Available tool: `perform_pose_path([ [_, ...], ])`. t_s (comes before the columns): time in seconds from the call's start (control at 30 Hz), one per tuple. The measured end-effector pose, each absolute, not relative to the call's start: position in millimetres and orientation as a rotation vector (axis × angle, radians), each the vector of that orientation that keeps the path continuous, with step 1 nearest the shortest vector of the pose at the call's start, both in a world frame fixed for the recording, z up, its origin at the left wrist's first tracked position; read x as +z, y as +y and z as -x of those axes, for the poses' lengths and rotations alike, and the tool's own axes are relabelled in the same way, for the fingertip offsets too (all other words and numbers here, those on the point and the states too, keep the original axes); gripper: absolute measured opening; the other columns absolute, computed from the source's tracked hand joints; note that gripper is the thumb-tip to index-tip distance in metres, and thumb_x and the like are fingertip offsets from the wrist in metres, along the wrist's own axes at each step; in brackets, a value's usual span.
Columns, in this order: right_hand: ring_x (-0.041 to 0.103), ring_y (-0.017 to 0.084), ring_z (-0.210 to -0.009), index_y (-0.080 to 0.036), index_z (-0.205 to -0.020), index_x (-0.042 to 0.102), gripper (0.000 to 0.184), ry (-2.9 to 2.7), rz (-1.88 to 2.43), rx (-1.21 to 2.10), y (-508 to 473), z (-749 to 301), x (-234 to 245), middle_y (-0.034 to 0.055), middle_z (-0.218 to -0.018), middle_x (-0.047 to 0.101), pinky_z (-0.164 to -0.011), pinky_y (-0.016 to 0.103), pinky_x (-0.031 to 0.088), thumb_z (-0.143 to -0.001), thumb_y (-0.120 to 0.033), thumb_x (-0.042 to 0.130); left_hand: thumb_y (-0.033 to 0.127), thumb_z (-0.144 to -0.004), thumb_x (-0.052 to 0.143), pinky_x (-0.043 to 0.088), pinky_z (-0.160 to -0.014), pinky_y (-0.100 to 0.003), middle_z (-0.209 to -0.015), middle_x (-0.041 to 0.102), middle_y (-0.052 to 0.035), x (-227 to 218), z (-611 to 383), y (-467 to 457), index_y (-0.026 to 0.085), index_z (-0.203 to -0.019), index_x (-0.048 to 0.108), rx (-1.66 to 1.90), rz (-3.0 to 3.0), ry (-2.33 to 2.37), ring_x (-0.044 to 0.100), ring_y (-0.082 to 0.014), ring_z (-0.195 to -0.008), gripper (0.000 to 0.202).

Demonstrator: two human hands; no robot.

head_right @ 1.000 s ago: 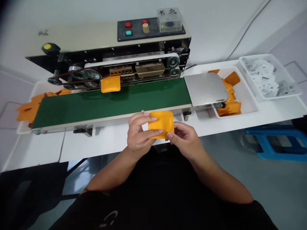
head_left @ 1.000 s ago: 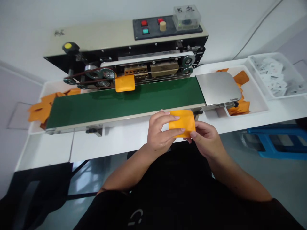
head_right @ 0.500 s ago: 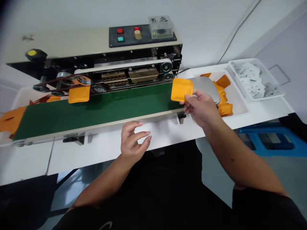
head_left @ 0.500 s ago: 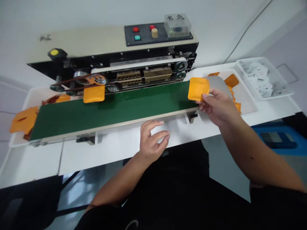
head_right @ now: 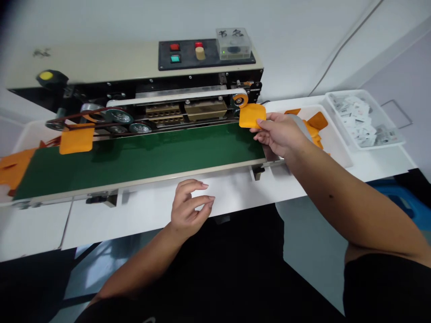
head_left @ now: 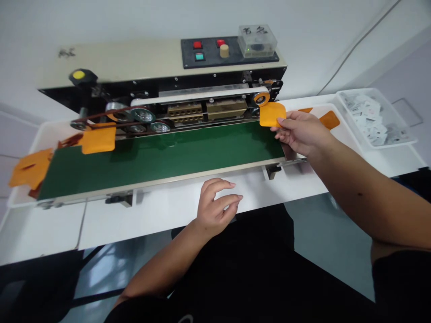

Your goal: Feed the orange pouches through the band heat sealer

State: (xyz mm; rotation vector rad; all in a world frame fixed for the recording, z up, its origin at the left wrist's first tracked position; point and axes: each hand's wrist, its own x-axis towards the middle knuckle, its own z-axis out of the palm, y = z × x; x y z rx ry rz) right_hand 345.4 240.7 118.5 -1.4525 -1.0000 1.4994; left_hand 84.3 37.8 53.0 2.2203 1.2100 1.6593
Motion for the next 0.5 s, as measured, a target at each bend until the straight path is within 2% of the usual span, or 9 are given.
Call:
perform_pose_path([
  [0.17,0.069,0.011,-0.056,-0.021,-0.092,0.065,0.018,-1.016,1.46,1.511,248.0,-333.4,119.3,0.0046,-0.078,0.077,-0.049,0.019,0.059,-0.1,-0.022,0.081,0.005,-0.091,0.071,0.061,-0.091,-0.043,-0.119,0.072,-0.0069,52.2,-82.3,38.1,0.026,-0.107,0.074,1.65,-2.2,1.18,0.068,-0.0249,-0.109,0.026],
  [0.3,0.073,0.013,-0.058,-0.021,-0.094,0.067,0.013,-1.017,1.496,1.514,245.6,-325.1,124.4,0.0058,-0.079,0.079,-0.048,0.019,0.059,-0.102,-0.02,0.078,0.007,-0.093,0.07,0.062,-0.088,-0.042,-0.115,0.072,-0.0067,53.5,-82.1,38.9,0.025,-0.105,0.072,1.664,-2.214,1.195,0.069,-0.0238,-0.105,0.022],
  [0.37,0.076,0.015,-0.063,-0.021,-0.099,0.068,0.012,-1.049,1.499,1.533,240.5,-323.2,127.6,0.0076,-0.085,0.08,-0.048,0.02,0.059,-0.102,-0.024,0.079,0.008,-0.094,0.07,0.062,-0.088,-0.043,-0.116,0.072,-0.0067,54.0,-81.2,39.0,0.025,-0.105,0.072,1.656,-2.218,1.202,0.069,-0.0237,-0.105,0.021],
  [0.5,0.079,0.019,-0.069,-0.022,-0.105,0.07,0.022,-1.175,1.515,1.486,223.3,-331.4,132.7,0.0106,-0.1,0.082,-0.05,0.024,0.059,-0.098,-0.036,0.085,0.008,-0.094,0.071,0.062,-0.089,-0.044,-0.117,0.071,-0.007,53.7,-78.1,38.3,0.025,-0.107,0.072,1.648,-2.215,1.208,0.069,-0.024,-0.106,0.021],
])
